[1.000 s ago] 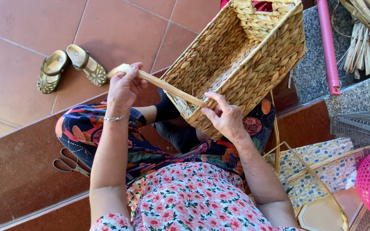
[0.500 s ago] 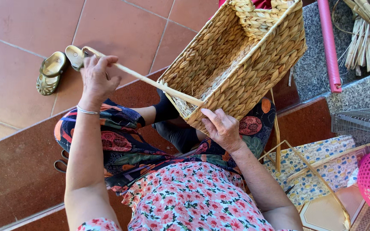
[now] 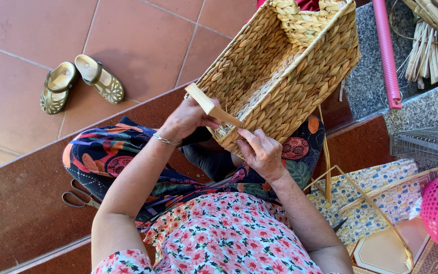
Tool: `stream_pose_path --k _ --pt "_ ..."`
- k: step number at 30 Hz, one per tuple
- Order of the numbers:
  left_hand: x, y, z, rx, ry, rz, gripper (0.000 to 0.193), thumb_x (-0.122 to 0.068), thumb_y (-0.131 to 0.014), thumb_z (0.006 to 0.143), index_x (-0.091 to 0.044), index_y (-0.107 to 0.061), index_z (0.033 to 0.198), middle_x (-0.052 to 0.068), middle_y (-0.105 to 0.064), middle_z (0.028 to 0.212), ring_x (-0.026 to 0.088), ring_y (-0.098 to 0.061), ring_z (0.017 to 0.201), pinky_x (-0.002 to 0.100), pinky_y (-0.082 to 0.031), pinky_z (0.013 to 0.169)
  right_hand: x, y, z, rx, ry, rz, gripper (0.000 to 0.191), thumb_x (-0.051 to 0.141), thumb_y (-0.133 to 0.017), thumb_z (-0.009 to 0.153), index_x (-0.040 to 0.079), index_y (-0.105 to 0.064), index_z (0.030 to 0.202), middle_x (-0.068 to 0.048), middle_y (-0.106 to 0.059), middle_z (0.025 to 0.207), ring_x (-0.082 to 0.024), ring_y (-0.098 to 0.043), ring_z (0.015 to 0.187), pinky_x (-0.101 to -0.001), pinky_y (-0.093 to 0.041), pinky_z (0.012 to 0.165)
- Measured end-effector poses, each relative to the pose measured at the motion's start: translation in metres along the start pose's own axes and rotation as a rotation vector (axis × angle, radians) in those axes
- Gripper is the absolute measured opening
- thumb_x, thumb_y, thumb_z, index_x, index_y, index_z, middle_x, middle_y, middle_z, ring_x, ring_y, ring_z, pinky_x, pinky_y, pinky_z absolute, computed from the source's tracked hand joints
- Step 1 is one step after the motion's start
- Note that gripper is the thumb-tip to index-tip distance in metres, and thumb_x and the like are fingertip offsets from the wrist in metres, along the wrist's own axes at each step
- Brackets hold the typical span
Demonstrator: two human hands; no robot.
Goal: The person weaves a rectangular basket using dried palm leaves, threading and tucking the material along the rim to reinforce the edges. The person then uses scissors to trim excess strands and finishes by lifting the basket to inspect the completed work.
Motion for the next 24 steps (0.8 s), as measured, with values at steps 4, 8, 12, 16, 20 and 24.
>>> stream_pose_path --k 4,8,12,16,20,24 --pt "0.001 -0.022 0.003 0.157 -0.045 0.054 0.025 -0.004 -0.081 0.081 0.003 -0.068 0.101 0.011 -0.072 0.099 0.02 -0.077 0.081 0.034 -0.067 0.067 0.001 0.002 0.001 -0.01 -0.03 0.021 0.033 0.014 -0.079 0.093 0.01 -0.066 0.123 -0.006 -0.062 0.081 -0.02 -0.068 0.065 -0.0325 -0.055 0.056" --pt "0.0 -0.021 0.015 0.155 -0.031 0.14 0.023 -0.008 -0.082 0.082 0.001 -0.07 0.1 0.011 -0.074 0.093 0.02 -0.076 0.077 0.03 -0.063 0.061 0.001 0.002 0.003 -0.025 -0.081 0.046 0.023 0.012 -0.077 0.095 0.009 -0.068 0.115 -0.006 -0.064 0.08 -0.02 -0.069 0.065 -0.0324 -0.054 0.056" --pt "0.004 -0.02 0.024 0.159 -0.016 0.173 0.022 -0.006 -0.082 0.08 0.0 -0.071 0.098 0.01 -0.075 0.091 0.018 -0.076 0.077 0.031 -0.064 0.061 -0.001 0.001 0.007 -0.035 -0.138 0.099 0.012 0.012 -0.075 0.097 0.007 -0.07 0.107 -0.006 -0.067 0.083 -0.02 -0.07 0.069 -0.0318 -0.055 0.058" --pt "0.012 -0.024 0.025 0.255 -0.061 0.212 0.029 -0.009 -0.086 0.077 -0.003 -0.072 0.102 0.007 -0.075 0.095 0.015 -0.072 0.082 0.029 -0.061 0.069 -0.008 -0.005 0.009 0.009 -0.27 0.167 0.016 0.016 -0.077 0.095 0.004 -0.069 0.102 -0.006 -0.071 0.086 -0.017 -0.071 0.068 -0.0298 -0.055 0.058" --pt "0.019 -0.03 0.029 0.306 -0.099 0.262 0.044 -0.007 -0.09 0.066 -0.008 -0.068 0.104 0.001 -0.073 0.097 0.011 -0.07 0.088 0.027 -0.059 0.076 -0.012 -0.008 0.008 0.048 -0.341 0.181 0.019 0.019 -0.079 0.093 0.005 -0.068 0.1 -0.004 -0.071 0.082 -0.015 -0.07 0.065 -0.0295 -0.055 0.058" --pt "0.024 -0.032 0.035 0.221 -0.05 0.38 0.038 -0.005 -0.089 0.069 -0.004 -0.071 0.102 0.003 -0.071 0.094 0.013 -0.067 0.084 0.029 -0.057 0.071 -0.016 -0.011 0.008 0.094 -0.375 0.15 0.02 0.02 -0.079 0.092 0.006 -0.068 0.102 -0.003 -0.07 0.074 -0.014 -0.069 0.061 -0.0303 -0.054 0.057"
Point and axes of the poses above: each hand's wrist, its own z-axis towards the middle knuckle, its own y-axis out of the back of the hand, x = y × z, the point moved 5 cm from there along z, towards the middle knuckle
